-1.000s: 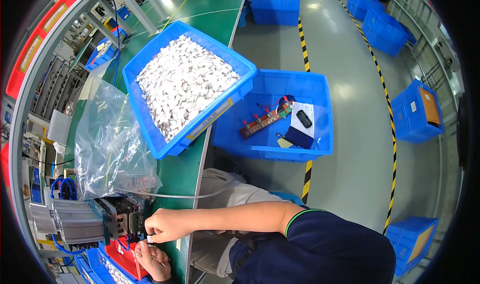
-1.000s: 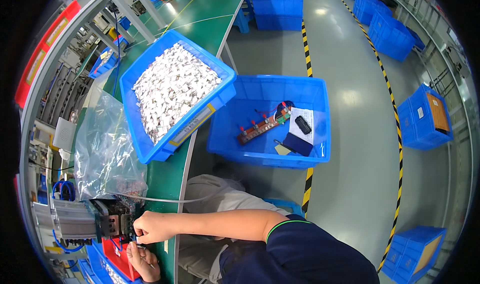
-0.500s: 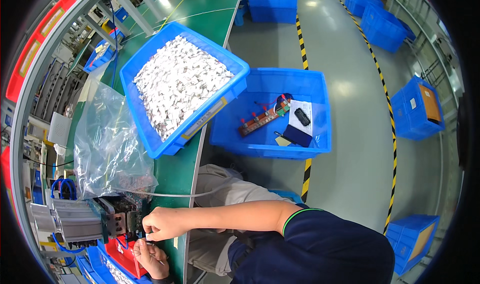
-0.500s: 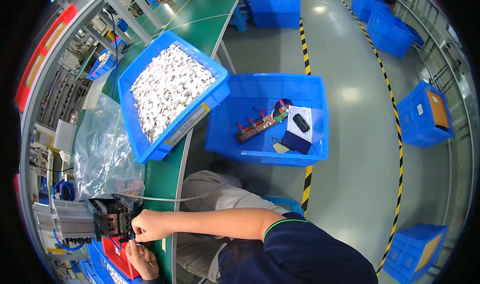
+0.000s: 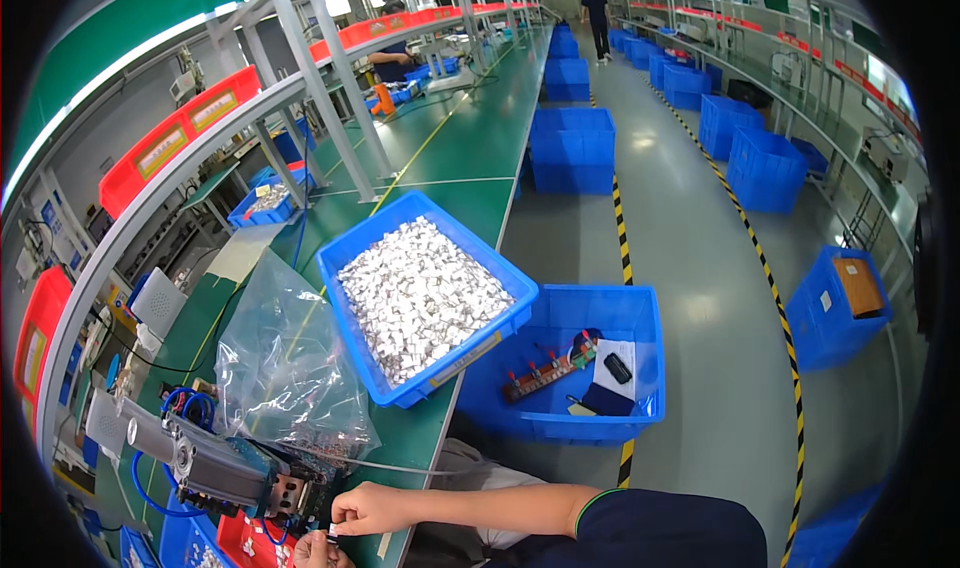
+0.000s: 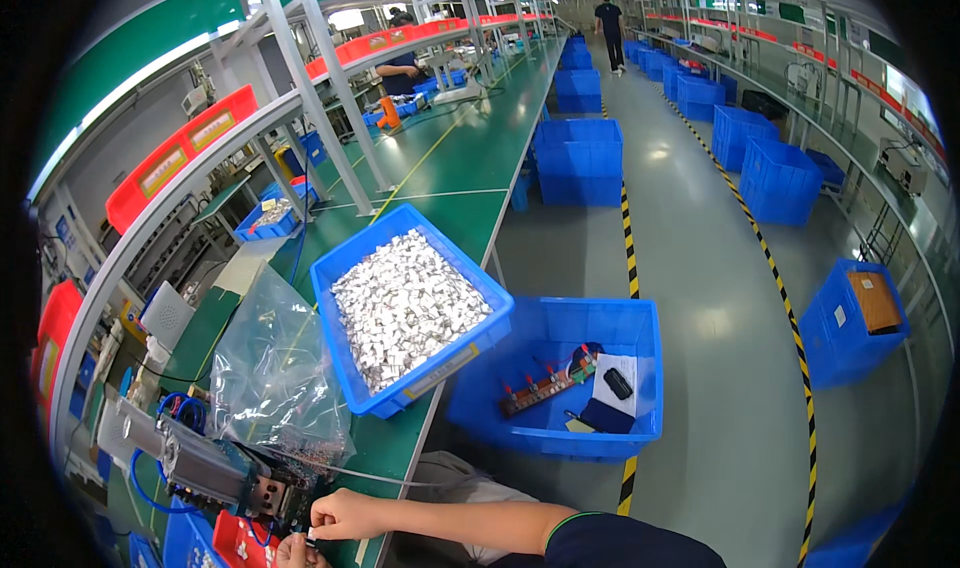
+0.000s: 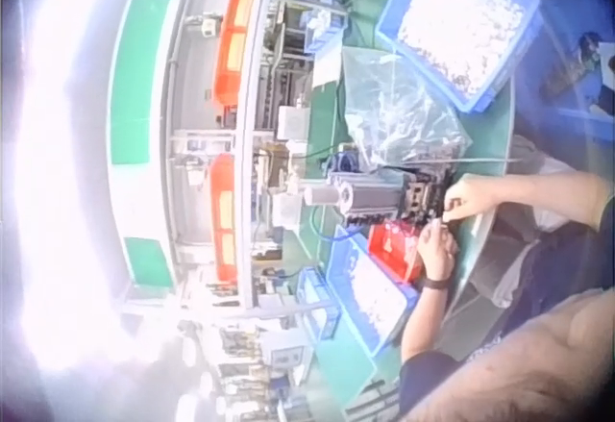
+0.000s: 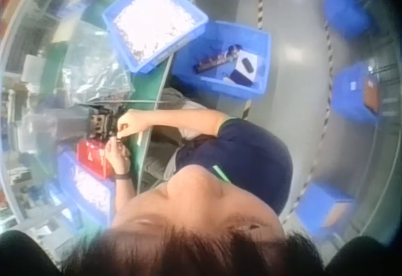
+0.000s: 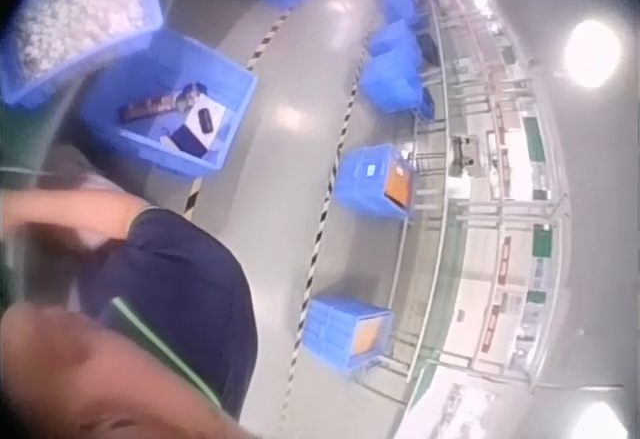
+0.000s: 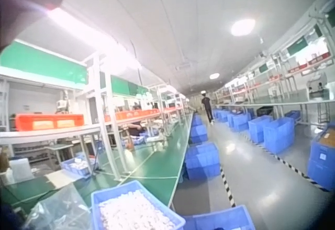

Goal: The person assembles small white plastic components into a pneumatic assembly machine by hand.

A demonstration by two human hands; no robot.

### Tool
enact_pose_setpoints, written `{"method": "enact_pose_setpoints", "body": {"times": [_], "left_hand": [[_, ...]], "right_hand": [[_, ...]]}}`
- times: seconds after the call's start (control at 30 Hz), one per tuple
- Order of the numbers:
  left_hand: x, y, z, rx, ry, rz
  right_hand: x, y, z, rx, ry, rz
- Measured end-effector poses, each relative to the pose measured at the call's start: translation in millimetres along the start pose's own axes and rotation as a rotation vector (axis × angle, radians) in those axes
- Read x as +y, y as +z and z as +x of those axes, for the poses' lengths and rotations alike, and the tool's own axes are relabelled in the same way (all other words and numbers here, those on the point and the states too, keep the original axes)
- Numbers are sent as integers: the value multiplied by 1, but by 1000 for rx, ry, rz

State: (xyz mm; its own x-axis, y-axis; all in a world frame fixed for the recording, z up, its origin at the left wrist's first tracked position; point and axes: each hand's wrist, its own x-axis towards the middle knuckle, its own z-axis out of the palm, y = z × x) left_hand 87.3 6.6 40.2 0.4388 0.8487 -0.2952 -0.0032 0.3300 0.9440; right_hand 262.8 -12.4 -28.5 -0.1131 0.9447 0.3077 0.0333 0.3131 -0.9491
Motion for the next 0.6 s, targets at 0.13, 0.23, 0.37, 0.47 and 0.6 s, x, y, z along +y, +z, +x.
{"method": "enact_pose_setpoints", "body": {"times": [0.13, 0.23, 0.37, 0.47, 0.6], "left_hand": [[0, -1, 3, 9, 9, 10], [4, 0, 1, -7, -31, -5], [8, 0, 1, 32, -87, -4], [8, 0, 8, 18, -131, -7], [-23, -22, 33, -85, -20, 25]], "right_hand": [[10, 1, 4, -26, 67, 30], [0, -2, 0, -62, 128, 5], [-1, 3, 0, -80, 206, 60], [9, 5, 2, -9, 155, 27], [-7, -1, -3, 83, 277, 186]]}}
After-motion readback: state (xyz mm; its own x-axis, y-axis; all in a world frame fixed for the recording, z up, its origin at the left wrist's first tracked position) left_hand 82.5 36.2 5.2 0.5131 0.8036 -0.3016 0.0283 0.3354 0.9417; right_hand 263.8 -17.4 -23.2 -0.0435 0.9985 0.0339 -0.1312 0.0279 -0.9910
